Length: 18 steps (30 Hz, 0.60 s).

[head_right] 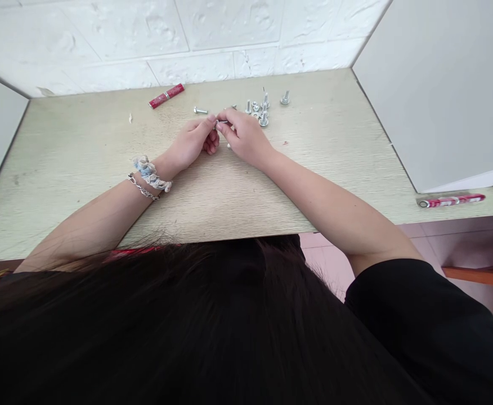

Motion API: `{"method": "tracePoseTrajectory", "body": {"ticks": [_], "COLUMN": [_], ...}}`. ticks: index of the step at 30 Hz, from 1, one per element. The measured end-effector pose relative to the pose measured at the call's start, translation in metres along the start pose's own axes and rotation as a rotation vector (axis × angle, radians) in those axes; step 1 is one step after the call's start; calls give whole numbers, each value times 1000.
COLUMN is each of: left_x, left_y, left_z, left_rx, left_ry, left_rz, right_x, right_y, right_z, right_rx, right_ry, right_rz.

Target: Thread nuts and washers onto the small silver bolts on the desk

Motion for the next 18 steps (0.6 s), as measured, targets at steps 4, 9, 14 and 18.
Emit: {"method": "tracePoseTrajectory", "body": {"ticks": [4, 9, 14, 18], "left_x": [0, 0, -1, 0], "left_y": [-1, 2, 4, 2], "left_z": [2, -2, -6, -4], "left_rx": [5, -10, -35, -31], "left_ry": [8, -3, -10, -16], "left_rz": [-3, -7, -32, -31], "right_x": [0, 2, 4, 6], "right_y": [0, 1, 2, 2], "right_z": [1, 3, 4, 4], "right_rx": [17, 24, 42, 51], "right_ry": [16, 9, -5, 3], "right_rz": [11, 30, 9, 27]}}
Point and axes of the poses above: each hand's wrist, its own y-axis away from the middle knuckle, its own x-axis out of the palm, z = x × y, the point moved 2 cm from there along -y, towards the middle knuckle, and after that the axes turned 14 degrees about -y, right-handed, at the moved point
